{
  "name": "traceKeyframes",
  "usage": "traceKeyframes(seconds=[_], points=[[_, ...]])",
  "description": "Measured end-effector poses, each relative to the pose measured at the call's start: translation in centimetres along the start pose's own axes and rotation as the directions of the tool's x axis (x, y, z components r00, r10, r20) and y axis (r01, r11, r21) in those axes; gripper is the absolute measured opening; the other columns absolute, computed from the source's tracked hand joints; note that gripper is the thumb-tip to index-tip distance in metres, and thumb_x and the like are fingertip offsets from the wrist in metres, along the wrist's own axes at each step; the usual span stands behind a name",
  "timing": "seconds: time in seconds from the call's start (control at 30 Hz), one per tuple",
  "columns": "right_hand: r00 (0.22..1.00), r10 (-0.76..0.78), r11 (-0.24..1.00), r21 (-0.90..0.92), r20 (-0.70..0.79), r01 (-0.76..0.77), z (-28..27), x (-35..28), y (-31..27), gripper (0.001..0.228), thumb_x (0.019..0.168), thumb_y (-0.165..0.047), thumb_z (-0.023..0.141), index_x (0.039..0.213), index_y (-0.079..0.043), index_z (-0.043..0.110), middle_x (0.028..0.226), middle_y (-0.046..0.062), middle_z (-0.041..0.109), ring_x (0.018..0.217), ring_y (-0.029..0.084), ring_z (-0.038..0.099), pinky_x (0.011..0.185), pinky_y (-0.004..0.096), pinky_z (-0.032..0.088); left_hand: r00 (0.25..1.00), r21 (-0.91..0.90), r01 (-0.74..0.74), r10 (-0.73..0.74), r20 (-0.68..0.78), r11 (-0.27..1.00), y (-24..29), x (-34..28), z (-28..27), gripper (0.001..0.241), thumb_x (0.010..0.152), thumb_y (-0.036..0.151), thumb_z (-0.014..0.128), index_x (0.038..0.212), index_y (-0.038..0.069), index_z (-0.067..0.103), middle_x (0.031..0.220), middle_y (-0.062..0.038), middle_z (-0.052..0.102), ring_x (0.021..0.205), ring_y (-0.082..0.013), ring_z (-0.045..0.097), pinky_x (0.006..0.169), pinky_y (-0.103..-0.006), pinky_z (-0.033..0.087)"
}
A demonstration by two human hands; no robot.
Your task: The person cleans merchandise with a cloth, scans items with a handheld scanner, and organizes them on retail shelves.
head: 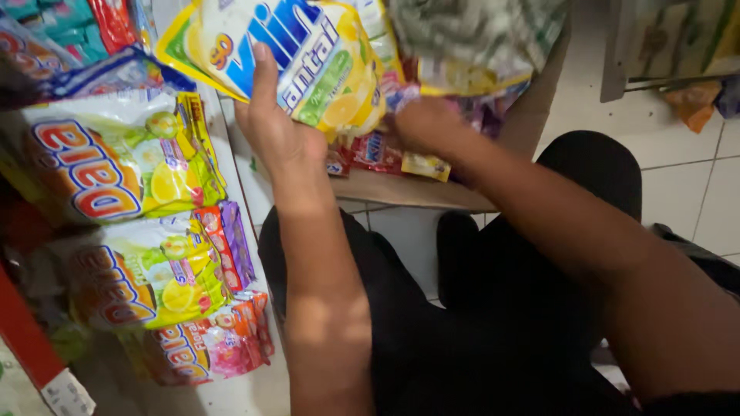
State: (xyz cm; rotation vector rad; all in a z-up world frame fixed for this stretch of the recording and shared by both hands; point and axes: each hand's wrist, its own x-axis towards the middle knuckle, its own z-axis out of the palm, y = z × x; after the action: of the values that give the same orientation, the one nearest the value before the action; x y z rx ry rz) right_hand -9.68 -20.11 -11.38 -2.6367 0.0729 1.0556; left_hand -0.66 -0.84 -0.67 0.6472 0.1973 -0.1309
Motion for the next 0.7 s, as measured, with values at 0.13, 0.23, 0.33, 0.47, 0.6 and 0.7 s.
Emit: traceKeyframes(seconds=[0.13, 0.23, 0.33, 0.47, 0.6, 0.7], points=[[0.986, 0.026, 0.749, -0.656, 0.164, 0.090, 4.0, -2.4, 2.0, 0.117, 0.056, -0.062, 0.084, 0.154, -0.027, 0.031, 0.164, 0.008, 0.029, 0.146, 0.039, 0.038, 0.108, 0.059, 0.040, 0.999, 0.033, 0.051, -0.052, 0.004, 0.998, -0.4, -0.4, 1.3, 0.047, 0.104, 0.008, 0.063, 0.145, -0.011, 0.049, 0.134, -0.024, 0.065, 0.117, -0.0348, 0.069, 0.105, -0.0514, 0.059], [0.998, -0.062, 0.845, -0.533, -0.025, 0.039, 6.6, -2.1, 4.5, 0.096, 0.070, -0.041, 0.081, 0.155, -0.027, 0.039, 0.166, 0.005, 0.028, 0.150, 0.026, 0.036, 0.114, 0.046, 0.042, 0.999, -0.032, 0.051, -0.051, 0.017, 0.998, -0.8, -0.8, 1.5, 0.049, 0.104, 0.008, 0.064, 0.146, -0.009, 0.047, 0.136, -0.021, 0.063, 0.120, -0.0326, 0.068, 0.106, -0.0504, 0.057], [0.841, -0.165, 0.986, -0.113, -0.515, 0.124, 6.1, 0.5, 6.7, 0.047, 0.090, -0.024, 0.076, 0.136, -0.022, 0.063, 0.139, 0.017, 0.056, 0.118, 0.043, 0.055, 0.093, 0.056, 0.049, 1.000, 0.011, 0.002, -0.002, -0.003, 1.000, -1.0, -0.2, 1.8, 0.049, 0.102, 0.007, 0.065, 0.146, -0.008, 0.047, 0.135, -0.020, 0.063, 0.119, -0.0317, 0.067, 0.106, -0.0498, 0.057], [0.854, -0.109, 0.907, 0.300, -0.508, 0.294, 2.3, 1.9, 10.0, 0.021, 0.091, -0.009, 0.066, 0.111, -0.009, 0.072, 0.106, 0.017, 0.072, 0.096, 0.036, 0.070, 0.084, 0.045, 0.056, 1.000, -0.018, 0.021, -0.021, 0.007, 1.000, -0.8, -0.4, 1.3, 0.049, 0.105, 0.007, 0.066, 0.146, -0.011, 0.048, 0.133, -0.022, 0.064, 0.118, -0.0337, 0.068, 0.107, -0.0497, 0.057], [0.557, 0.001, 0.936, 0.197, -0.830, 0.292, -3.2, 2.3, 10.9, 0.015, 0.089, -0.002, 0.071, 0.104, -0.003, 0.073, 0.096, 0.021, 0.070, 0.090, 0.040, 0.068, 0.078, 0.046, 0.054, 0.999, 0.028, -0.026, 0.027, -0.028, 0.999, 0.2, -0.4, 0.5, 0.044, 0.105, 0.007, 0.065, 0.143, -0.012, 0.051, 0.130, -0.022, 0.066, 0.115, -0.0333, 0.069, 0.105, -0.0494, 0.057], [0.472, 0.160, 0.896, 0.328, -0.867, 0.298, -5.7, 1.5, 10.6, 0.030, 0.083, 0.002, 0.064, 0.111, -0.002, 0.074, 0.099, 0.017, 0.075, 0.094, 0.033, 0.073, 0.079, 0.042, 0.056, 0.999, 0.023, -0.039, 0.040, -0.012, 0.999, 0.7, -0.1, 0.3, 0.043, 0.103, 0.005, 0.064, 0.141, -0.009, 0.052, 0.131, -0.021, 0.067, 0.116, -0.0314, 0.070, 0.106, -0.0482, 0.057]])
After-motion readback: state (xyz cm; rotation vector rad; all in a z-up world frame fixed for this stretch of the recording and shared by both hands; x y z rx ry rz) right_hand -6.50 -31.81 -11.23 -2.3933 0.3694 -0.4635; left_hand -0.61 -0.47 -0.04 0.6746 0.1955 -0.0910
